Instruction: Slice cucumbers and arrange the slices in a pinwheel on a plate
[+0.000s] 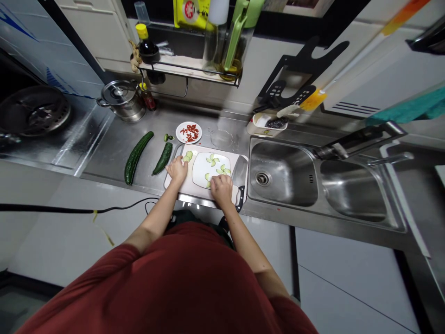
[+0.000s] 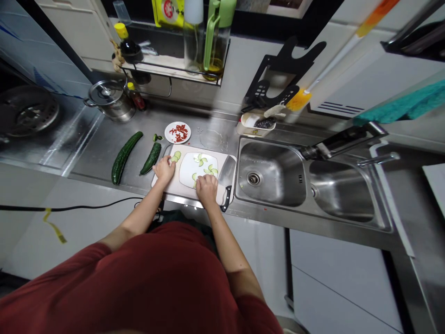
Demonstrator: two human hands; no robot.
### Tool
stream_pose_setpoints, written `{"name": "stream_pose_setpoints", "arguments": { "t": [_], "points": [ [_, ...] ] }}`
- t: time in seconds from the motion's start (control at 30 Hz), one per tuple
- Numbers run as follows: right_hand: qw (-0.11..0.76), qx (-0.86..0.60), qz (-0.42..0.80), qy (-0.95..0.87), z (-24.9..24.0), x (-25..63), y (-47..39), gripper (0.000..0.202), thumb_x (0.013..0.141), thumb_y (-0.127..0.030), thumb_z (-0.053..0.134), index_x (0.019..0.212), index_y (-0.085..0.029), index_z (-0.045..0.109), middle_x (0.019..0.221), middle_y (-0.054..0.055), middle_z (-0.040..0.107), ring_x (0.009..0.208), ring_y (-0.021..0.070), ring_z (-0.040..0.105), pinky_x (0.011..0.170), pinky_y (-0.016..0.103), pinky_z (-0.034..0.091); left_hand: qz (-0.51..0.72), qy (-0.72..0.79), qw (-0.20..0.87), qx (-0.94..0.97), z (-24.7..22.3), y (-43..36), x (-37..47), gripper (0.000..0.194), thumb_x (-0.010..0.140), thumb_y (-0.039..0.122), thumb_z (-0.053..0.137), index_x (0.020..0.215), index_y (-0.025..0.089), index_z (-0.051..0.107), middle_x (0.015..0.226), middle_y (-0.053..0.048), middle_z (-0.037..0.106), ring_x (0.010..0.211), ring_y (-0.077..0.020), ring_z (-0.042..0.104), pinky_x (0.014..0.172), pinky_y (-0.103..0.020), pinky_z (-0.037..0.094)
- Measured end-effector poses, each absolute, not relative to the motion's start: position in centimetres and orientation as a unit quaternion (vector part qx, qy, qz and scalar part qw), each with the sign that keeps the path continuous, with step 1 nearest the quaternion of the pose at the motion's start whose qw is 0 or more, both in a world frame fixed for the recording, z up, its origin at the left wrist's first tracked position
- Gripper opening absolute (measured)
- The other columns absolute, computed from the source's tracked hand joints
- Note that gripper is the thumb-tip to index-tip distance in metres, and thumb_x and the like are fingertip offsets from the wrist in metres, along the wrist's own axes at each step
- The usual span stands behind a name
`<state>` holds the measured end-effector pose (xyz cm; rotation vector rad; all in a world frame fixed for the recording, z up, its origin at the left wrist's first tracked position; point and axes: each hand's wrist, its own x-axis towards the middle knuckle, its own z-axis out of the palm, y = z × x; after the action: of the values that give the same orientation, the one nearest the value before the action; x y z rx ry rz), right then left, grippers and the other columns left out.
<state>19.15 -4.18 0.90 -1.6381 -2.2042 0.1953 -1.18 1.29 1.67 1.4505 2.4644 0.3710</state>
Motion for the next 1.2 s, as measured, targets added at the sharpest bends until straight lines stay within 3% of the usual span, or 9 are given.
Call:
{"name": "stream_pose_setpoints", "arguments": {
  "t": [0.5, 0.8, 1.07, 1.2],
  "points": [
    [0.25, -0.586, 0.073, -0.767, 0.5, 19.6, -4.7, 0.024, 0.094, -0.028, 0.046, 0.099, -0.021, 0.068, 0.093, 0.008, 0.057, 0.094, 0.0244, 0.043, 0.086, 0.037, 0.032, 0.157, 0.844, 0.116, 0.499, 1.0, 1.8, -1.3, 0.025, 0.086, 0.032, 0.05, 0.108, 0.023, 0.059, 0.11, -0.01, 0.063, 0.104, -0.0274, 0.055, 0.09, -0.041, 0.032],
    [0.265, -0.583, 0.082, -0.763, 0.4, 20.0, -4.7, 0.024, 0.093, -0.029, 0.046, 0.097, -0.021, 0.068, 0.091, 0.008, 0.057, 0.093, 0.0244, 0.043, 0.086, 0.038, 0.033, 0.211, 0.829, 0.119, 0.504, 0.8, 1.8, -1.1, 0.016, 0.085, 0.029, 0.053, 0.099, 0.023, 0.059, 0.095, -0.007, 0.067, 0.101, -0.0258, 0.055, 0.09, -0.04, 0.028],
    [0.279, -0.583, 0.084, -0.759, 0.4, 20.3, -4.8, 0.023, 0.093, -0.028, 0.047, 0.098, -0.021, 0.068, 0.091, 0.008, 0.058, 0.093, 0.0244, 0.044, 0.086, 0.038, 0.034, 0.295, 0.816, 0.169, 0.467, 1.8, 1.5, -1.0, 0.015, 0.081, 0.031, 0.06, 0.093, 0.022, 0.062, 0.083, -0.001, 0.066, 0.09, -0.0203, 0.058, 0.09, -0.037, 0.03],
    [0.294, -0.576, 0.087, -0.758, 0.7, 20.1, -4.5, 0.024, 0.093, -0.028, 0.046, 0.098, -0.021, 0.068, 0.091, 0.008, 0.059, 0.093, 0.0241, 0.045, 0.086, 0.038, 0.034, 0.387, 0.777, 0.251, 0.428, 2.3, 1.9, -1.1, 0.018, 0.075, 0.033, 0.066, 0.088, 0.022, 0.061, 0.079, 0.001, 0.064, 0.079, -0.0161, 0.058, 0.084, -0.033, 0.036]
  ]
}}
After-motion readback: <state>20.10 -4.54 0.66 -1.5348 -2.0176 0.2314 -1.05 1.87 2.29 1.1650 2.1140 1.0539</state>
